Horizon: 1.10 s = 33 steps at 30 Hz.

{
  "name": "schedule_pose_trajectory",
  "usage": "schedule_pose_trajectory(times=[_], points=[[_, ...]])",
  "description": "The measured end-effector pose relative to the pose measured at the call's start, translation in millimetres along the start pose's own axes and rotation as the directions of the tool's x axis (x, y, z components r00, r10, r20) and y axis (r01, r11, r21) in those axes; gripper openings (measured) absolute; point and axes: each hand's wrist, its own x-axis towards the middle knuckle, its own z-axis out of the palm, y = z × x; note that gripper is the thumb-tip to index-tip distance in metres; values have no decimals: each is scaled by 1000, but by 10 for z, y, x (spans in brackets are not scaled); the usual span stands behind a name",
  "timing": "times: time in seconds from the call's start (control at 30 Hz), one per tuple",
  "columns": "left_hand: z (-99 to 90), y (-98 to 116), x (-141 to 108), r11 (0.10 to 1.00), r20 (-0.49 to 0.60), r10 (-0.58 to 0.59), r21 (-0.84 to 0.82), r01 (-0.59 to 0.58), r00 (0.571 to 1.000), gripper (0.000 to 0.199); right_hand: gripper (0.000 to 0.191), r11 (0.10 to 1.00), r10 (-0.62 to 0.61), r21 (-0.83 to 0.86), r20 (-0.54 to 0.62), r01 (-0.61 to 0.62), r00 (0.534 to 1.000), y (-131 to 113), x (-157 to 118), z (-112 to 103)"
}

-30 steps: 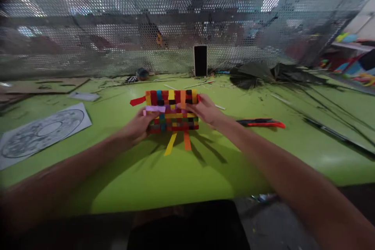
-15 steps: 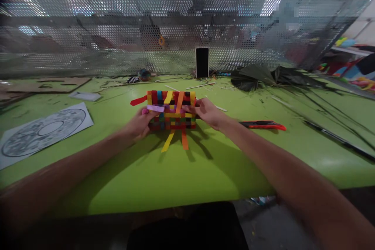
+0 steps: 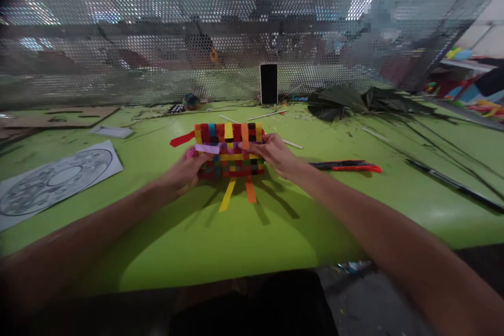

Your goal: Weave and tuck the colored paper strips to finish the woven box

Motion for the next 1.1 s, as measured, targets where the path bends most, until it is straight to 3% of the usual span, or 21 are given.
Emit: schedule_pose_trajectory(times=[0.13,0.27,0.43,0.6,0.67,0.73,0.83,0.93,1.1], points=[[-14,-1,-46,992,169,40,110,-60,985,40,33,996,69,46,68,-73,995,19,-51,29],[28,20,-81,988,261,43,135,-81,964,46,29,993,81,94,-103,-71,991,16,-94,50],[74,67,-142,990,224,56,116,-84,973,41,24,996,61,70,-95,-54,994,-48,-102,106],[54,68,-163,988,132,11,150,-31,991,28,26,991,67,126,-208,-41,976,34,-103,62],[38,45,-127,988,145,52,137,-72,988,27,27,992,62,119,-148,-44,987,47,-87,34],[13,1,-57,986,144,105,114,-122,984,26,29,996,48,70,-11,-47,999,7,-59,20],[-35,-72,76,988,57,142,50,-145,988,25,30,999,30,8,133,-31,991,-120,-14,-2],[-56,-84,156,997,-38,82,4,-82,996,22,28,997,79,-29,155,-75,985,-214,21,-49],[-20,-2,131,999,-58,10,-37,-12,998,19,20,993,115,-22,88,-113,989,-179,55,-97]])
